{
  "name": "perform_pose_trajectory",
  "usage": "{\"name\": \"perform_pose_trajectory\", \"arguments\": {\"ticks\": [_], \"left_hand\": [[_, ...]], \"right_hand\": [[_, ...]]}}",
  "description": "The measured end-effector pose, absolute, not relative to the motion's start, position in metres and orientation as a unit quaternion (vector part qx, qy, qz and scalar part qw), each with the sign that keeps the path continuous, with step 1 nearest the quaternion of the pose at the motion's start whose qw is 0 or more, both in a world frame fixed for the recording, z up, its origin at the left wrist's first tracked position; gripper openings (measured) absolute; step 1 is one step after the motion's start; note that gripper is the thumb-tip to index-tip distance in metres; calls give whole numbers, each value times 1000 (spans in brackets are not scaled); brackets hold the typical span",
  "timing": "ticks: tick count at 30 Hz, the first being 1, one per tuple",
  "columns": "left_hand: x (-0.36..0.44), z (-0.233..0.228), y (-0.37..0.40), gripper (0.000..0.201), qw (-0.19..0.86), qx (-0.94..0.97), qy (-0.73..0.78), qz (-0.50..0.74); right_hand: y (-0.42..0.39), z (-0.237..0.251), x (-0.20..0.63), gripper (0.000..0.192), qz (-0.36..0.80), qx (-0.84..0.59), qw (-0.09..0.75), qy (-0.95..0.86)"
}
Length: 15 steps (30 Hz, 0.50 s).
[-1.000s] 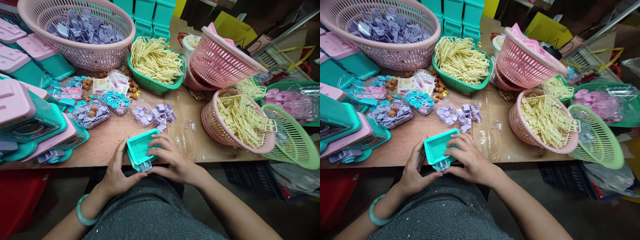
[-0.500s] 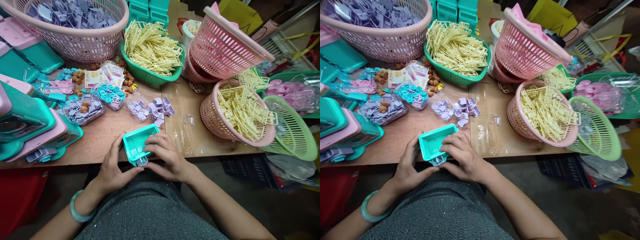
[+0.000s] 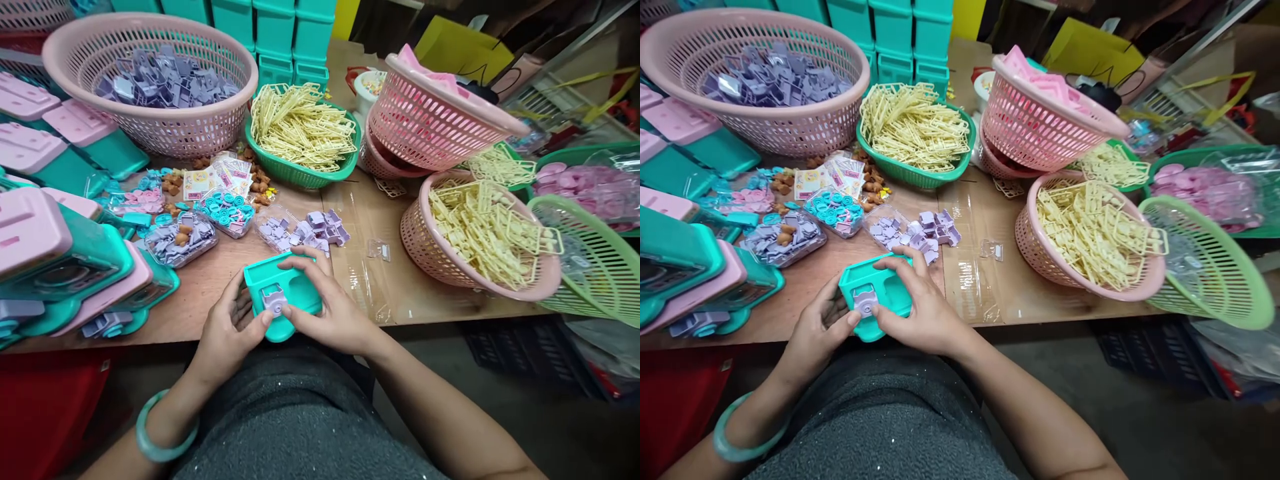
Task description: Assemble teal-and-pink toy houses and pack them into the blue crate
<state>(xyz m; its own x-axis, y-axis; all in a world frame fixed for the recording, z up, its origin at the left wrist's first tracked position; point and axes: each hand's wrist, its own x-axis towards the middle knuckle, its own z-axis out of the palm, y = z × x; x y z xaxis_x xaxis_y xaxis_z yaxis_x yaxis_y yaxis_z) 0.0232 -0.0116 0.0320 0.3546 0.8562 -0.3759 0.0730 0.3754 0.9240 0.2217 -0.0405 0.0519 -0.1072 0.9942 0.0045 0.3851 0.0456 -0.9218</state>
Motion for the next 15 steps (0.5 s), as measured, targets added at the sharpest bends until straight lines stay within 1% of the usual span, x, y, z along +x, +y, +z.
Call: {"name": "perform_pose_trajectory", "arguments": {"ticks": [3,8,11,15], "left_hand": [[28,35,-13,83,653,492,487,309],[32,39,-14,67,620,532,479,322],[31,39,-14,67,620,528,483,323],[32,39,-15,70,649,497,490,302]], "right_hand": [[-36,54,221,39,423,-551,379,-611],[-34,54,214,36,413,-571,396,-588],[-34,52,215,35,415,-570,398,-587],[-34,50,219,35,421,-563,397,-591]]}}
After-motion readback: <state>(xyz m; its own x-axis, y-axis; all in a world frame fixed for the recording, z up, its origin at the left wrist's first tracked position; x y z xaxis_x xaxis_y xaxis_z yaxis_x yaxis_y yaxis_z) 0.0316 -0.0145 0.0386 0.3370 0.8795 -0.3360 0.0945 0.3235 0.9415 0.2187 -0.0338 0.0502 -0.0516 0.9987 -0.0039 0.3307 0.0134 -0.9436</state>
